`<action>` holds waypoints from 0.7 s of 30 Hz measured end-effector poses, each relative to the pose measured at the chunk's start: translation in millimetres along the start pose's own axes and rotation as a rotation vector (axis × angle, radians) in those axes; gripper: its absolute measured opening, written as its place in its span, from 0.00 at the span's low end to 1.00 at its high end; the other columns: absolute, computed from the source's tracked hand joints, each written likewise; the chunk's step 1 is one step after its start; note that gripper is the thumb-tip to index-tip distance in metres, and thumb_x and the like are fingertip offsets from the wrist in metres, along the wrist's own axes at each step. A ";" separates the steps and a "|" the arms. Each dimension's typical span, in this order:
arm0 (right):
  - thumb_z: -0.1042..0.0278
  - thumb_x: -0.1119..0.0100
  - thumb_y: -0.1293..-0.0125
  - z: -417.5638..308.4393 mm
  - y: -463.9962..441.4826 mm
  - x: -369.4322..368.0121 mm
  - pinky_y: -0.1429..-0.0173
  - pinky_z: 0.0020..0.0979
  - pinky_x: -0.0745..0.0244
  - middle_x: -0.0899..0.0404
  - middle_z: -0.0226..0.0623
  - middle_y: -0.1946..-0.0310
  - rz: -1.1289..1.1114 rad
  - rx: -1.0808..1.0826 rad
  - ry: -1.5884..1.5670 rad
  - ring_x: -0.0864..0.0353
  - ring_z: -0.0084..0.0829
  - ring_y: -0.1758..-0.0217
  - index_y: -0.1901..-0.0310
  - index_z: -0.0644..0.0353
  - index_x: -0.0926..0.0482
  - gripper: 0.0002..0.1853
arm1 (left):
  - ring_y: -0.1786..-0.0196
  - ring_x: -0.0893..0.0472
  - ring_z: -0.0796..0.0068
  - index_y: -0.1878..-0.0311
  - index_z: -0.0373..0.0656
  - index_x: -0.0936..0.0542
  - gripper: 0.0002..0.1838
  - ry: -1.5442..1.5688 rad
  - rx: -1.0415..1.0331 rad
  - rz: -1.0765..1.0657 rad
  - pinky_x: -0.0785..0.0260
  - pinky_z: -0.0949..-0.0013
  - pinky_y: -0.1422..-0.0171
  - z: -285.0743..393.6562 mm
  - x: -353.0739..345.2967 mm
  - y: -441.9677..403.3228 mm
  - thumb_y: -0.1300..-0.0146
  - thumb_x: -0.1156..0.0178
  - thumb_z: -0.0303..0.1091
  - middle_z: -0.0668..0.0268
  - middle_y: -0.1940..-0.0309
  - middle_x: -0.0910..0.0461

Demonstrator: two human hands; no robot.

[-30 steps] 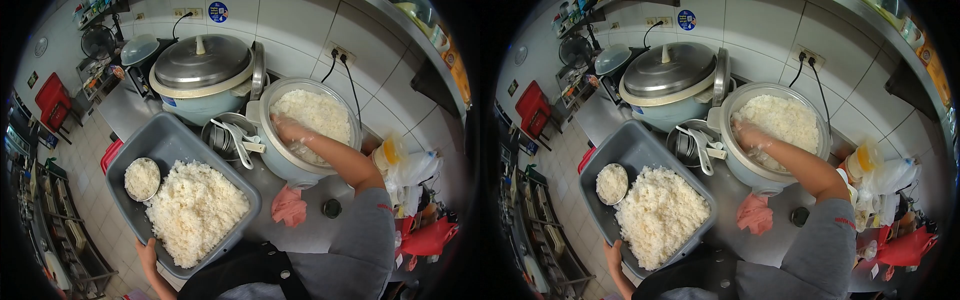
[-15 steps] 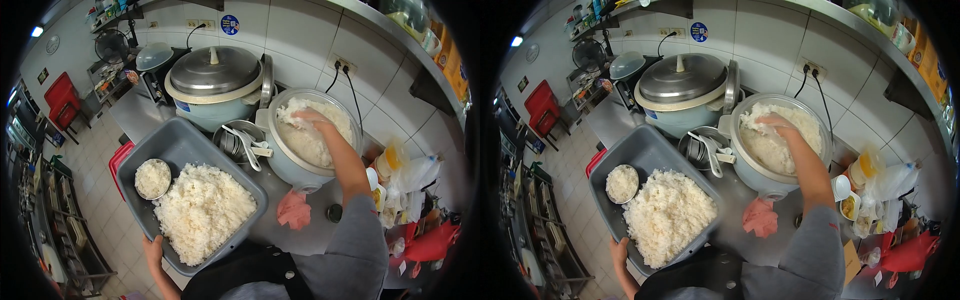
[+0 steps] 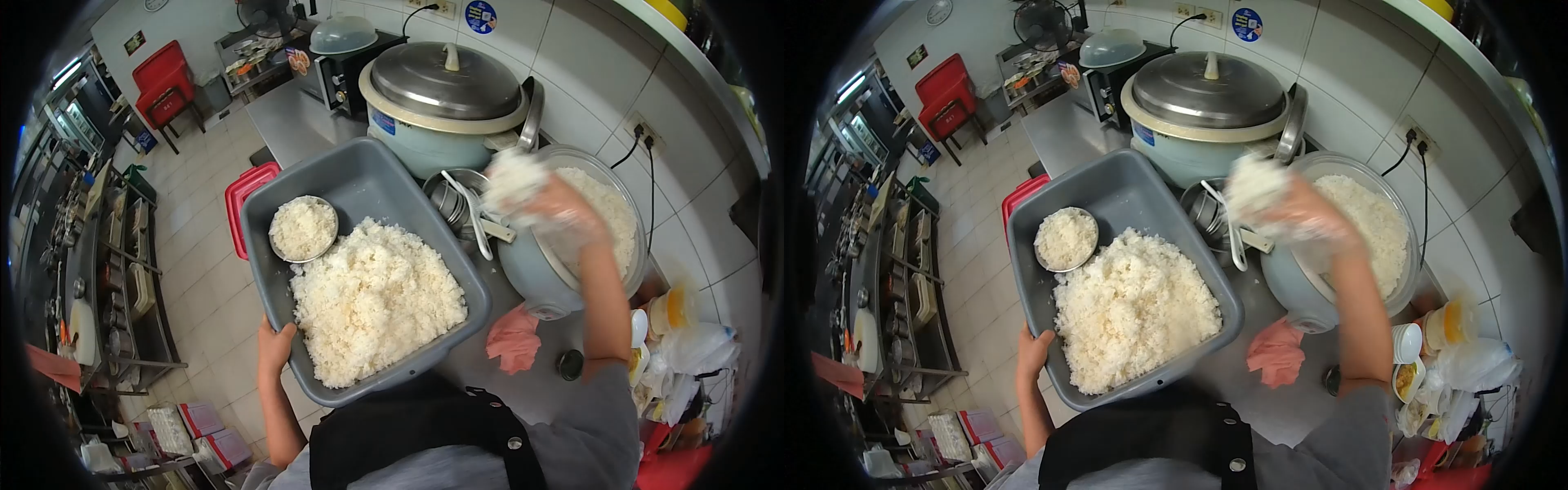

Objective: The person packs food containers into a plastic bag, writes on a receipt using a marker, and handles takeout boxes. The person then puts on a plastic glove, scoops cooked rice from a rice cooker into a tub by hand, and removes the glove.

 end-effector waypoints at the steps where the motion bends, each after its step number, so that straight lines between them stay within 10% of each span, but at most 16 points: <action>1: 0.69 0.28 0.47 35.2 -27.2 -26.7 0.47 0.31 0.22 0.18 0.36 0.54 -0.302 0.134 0.064 0.17 0.25 0.53 0.44 0.62 0.25 0.28 | 0.62 0.19 0.68 0.47 0.31 0.26 0.24 -0.003 0.004 0.007 0.26 0.66 0.55 -1.2 0.4 -0.4 0.50 0.44 0.28 0.56 0.62 0.18; 9: 0.70 0.32 0.44 76.4 -77.6 -206.0 0.28 0.38 0.37 0.38 0.54 0.33 -0.628 0.266 0.666 0.38 0.43 0.29 0.34 0.46 0.29 0.34 | 0.61 0.19 0.67 0.46 0.31 0.26 0.25 0.029 0.023 0.000 0.27 0.66 0.53 -14.1 1.1 -5.1 0.50 0.44 0.28 0.56 0.61 0.18; 16: 0.69 0.34 0.43 156.8 -94.5 -228.4 0.42 0.34 0.26 0.18 0.45 0.58 -0.733 -0.022 0.629 0.19 0.41 0.50 0.55 0.59 0.16 0.13 | 0.61 0.20 0.71 0.46 0.33 0.25 0.24 0.033 0.010 -0.011 0.28 0.68 0.55 -0.1 -2.0 -0.6 0.49 0.44 0.28 0.60 0.61 0.19; 18: 0.69 0.35 0.41 139.2 -89.7 -197.3 0.47 0.33 0.24 0.15 0.40 0.67 -0.492 -0.011 0.198 0.16 0.35 0.57 0.56 0.59 0.16 0.11 | 0.61 0.21 0.70 0.45 0.32 0.26 0.25 0.036 0.027 -0.015 0.28 0.68 0.55 2.7 -3.2 -0.4 0.50 0.45 0.27 0.59 0.61 0.19; 21: 0.66 0.36 0.39 38.5 -102.9 -110.0 0.47 0.34 0.24 0.15 0.38 0.60 -0.323 0.149 0.535 0.17 0.30 0.55 0.55 0.60 0.16 0.12 | 0.61 0.21 0.69 0.44 0.32 0.27 0.26 0.031 0.056 -0.013 0.28 0.67 0.54 -1.0 -3.3 0.4 0.50 0.45 0.26 0.59 0.60 0.20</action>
Point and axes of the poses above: each hand's wrist, its own y-axis away from the middle knuckle, its own x-axis out of the back of the hand, z = x × y, the point moved 8 cm from there along -y, towards the middle knuckle
